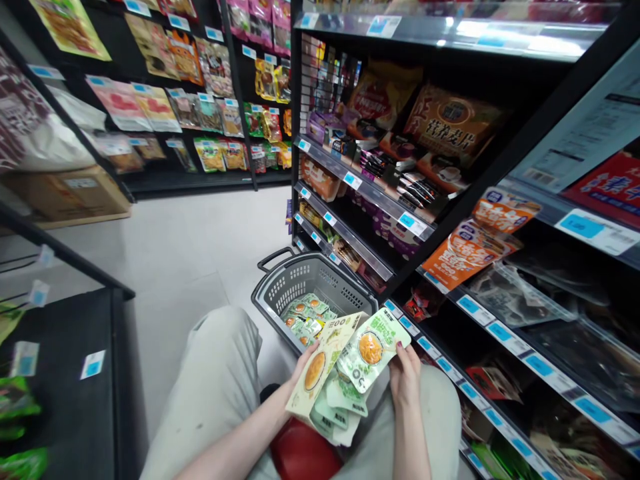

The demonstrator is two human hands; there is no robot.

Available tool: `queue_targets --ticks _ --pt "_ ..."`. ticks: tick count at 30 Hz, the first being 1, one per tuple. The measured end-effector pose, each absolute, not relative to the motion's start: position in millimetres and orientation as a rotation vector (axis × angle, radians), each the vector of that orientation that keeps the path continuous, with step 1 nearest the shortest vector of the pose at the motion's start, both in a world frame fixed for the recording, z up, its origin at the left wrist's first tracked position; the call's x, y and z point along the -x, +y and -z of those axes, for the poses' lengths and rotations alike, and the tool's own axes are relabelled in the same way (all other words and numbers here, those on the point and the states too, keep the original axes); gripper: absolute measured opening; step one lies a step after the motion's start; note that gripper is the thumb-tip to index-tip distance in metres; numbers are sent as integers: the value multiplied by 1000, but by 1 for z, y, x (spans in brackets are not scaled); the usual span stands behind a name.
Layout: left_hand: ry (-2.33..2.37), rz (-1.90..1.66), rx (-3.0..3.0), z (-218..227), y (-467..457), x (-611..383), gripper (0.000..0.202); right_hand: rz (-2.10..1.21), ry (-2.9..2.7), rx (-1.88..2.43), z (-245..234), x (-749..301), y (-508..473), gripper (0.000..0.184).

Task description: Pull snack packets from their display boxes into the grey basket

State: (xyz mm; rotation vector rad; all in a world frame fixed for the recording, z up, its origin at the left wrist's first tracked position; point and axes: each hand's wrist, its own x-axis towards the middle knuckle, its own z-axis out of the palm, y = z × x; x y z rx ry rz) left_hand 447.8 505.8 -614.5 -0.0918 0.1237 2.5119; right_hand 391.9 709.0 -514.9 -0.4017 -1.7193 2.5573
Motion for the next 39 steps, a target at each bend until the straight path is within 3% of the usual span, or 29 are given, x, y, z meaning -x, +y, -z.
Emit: queue_targets --ticks 19,39 --pt "156 -2507 171 620 505 -449 61 -2651 -1620 351 509 -396 707 33" --pt "130 -2519 93 618 506 -448 58 -2632 -1685 342 504 -396 705 49"
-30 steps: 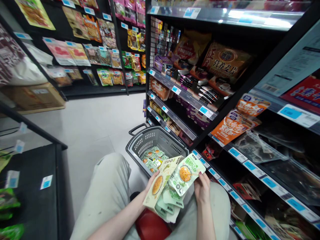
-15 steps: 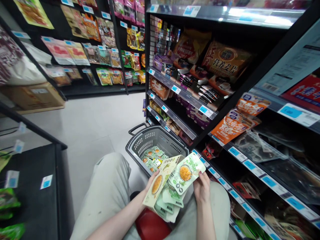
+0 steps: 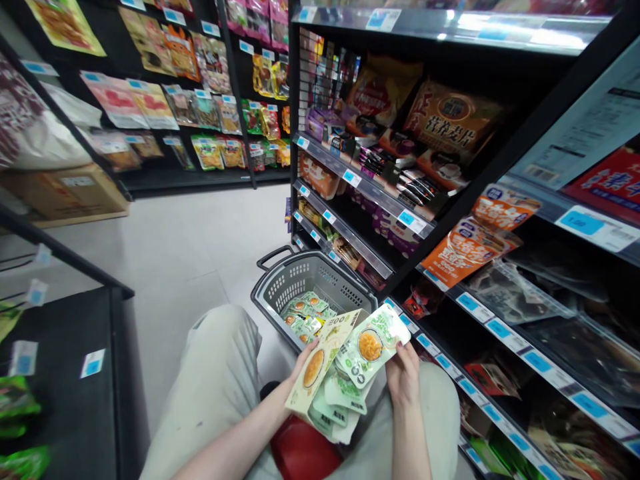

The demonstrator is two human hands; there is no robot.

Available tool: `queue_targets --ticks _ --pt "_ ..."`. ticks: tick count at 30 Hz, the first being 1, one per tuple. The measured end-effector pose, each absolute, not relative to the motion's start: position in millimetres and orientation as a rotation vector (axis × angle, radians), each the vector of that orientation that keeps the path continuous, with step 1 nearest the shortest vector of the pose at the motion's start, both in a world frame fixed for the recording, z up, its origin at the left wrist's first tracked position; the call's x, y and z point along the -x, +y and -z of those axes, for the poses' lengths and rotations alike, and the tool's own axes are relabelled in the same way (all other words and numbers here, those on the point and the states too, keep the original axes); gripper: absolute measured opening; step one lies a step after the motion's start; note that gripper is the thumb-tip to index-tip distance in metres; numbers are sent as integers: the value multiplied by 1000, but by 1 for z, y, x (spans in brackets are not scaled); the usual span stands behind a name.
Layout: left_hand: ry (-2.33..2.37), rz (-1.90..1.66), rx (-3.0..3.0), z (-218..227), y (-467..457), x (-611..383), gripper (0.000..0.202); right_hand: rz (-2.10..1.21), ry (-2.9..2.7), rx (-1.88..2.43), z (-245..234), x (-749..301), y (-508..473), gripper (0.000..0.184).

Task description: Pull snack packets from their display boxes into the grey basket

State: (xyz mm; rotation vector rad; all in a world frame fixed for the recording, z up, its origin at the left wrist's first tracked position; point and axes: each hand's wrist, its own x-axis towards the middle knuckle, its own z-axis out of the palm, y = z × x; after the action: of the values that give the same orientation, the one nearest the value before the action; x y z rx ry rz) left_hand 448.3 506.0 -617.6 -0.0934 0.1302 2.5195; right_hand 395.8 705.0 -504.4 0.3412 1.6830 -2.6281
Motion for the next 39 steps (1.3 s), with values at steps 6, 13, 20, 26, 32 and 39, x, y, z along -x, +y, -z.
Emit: queue_targets --ticks 6,13,20,26,32,39 --pt "112 -2509 62 622 505 -449 58 2654 1632 -385 504 -396 704 50" --pt "115 -2516 75 618 505 -448 58 2672 1598 -387 504 -395 704 47" --pt "126 -2511 68 614 505 -449 58 2751 1444 -341 504 -395 701 23" --pt "107 -2500 -1 608 505 -448 57 2865 1268 -241 499 -406 703 22" --pt "87 -2491 -32 609 504 -446 53 2833 1221 -224 487 -410 706 27" --pt "136 -2483 94 614 505 -447 58 2795 1258 -213 478 -413 705 29"
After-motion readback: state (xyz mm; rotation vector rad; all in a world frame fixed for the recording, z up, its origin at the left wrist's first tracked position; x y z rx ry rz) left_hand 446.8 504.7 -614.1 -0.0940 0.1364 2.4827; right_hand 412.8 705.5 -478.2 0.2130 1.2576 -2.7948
